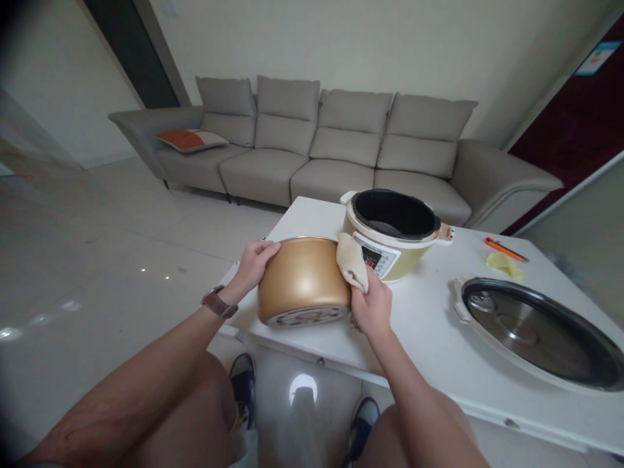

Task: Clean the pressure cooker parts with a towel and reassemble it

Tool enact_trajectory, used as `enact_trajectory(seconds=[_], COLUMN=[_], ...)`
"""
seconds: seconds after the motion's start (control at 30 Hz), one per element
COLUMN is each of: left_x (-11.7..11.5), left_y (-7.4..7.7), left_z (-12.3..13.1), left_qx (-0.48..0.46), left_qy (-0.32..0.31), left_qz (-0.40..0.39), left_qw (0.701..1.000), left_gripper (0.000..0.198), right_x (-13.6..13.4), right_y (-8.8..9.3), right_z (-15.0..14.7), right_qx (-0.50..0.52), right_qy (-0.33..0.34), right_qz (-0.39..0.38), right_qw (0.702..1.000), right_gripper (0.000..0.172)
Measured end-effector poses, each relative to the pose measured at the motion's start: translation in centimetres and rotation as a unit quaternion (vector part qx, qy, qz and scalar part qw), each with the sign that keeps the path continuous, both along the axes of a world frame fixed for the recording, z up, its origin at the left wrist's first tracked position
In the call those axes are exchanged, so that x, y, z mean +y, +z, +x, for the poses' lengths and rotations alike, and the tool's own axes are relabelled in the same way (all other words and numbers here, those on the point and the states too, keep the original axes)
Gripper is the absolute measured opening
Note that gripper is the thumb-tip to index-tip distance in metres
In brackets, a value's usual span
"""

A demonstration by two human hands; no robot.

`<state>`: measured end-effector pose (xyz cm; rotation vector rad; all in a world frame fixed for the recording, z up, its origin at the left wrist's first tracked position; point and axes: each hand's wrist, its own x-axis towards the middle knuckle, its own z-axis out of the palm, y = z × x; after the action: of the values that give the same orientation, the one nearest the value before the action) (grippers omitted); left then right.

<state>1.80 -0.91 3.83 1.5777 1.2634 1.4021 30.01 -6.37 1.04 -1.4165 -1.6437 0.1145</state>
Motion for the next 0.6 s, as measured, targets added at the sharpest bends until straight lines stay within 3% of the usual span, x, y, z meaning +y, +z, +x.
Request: enact_trajectory(seconds=[0.17, 0.37, 0.5, 0.6], left_x=[-0.2, -0.1, 0.0, -0.1], left_y=[1.2, 0.9, 0.5, 0.6], left_z=[-0.8, -0.8, -0.7, -0.7], left_qx=[0.042, 0.021, 0.022, 0.031], left_qy=[-0.007, 0.026, 0.030, 0.028], left_qz=[-0.010, -0.031, -0.024, -0.015], left_qw=[0.999, 0.999, 0.999, 0.999], left_gripper=[0.048, 0.053, 0.052, 0.053], right_x=[-0.8, -0.9, -2.0, -3.1], right_y=[0.1, -0.3, 1.3, 2.6], right_z=[-1.0, -1.0, -1.3, -1.8], right_qx=[-0.053, -0.100, -0.165, -0.228], right_qy=[0.033, 0.054, 0.152, 0.232], right_qz=[0.045, 0.096, 0.199, 0.216], right_qw=[0.997, 0.989, 0.954, 0.920], right_gripper=[0.036, 0.050, 0.061, 0.058])
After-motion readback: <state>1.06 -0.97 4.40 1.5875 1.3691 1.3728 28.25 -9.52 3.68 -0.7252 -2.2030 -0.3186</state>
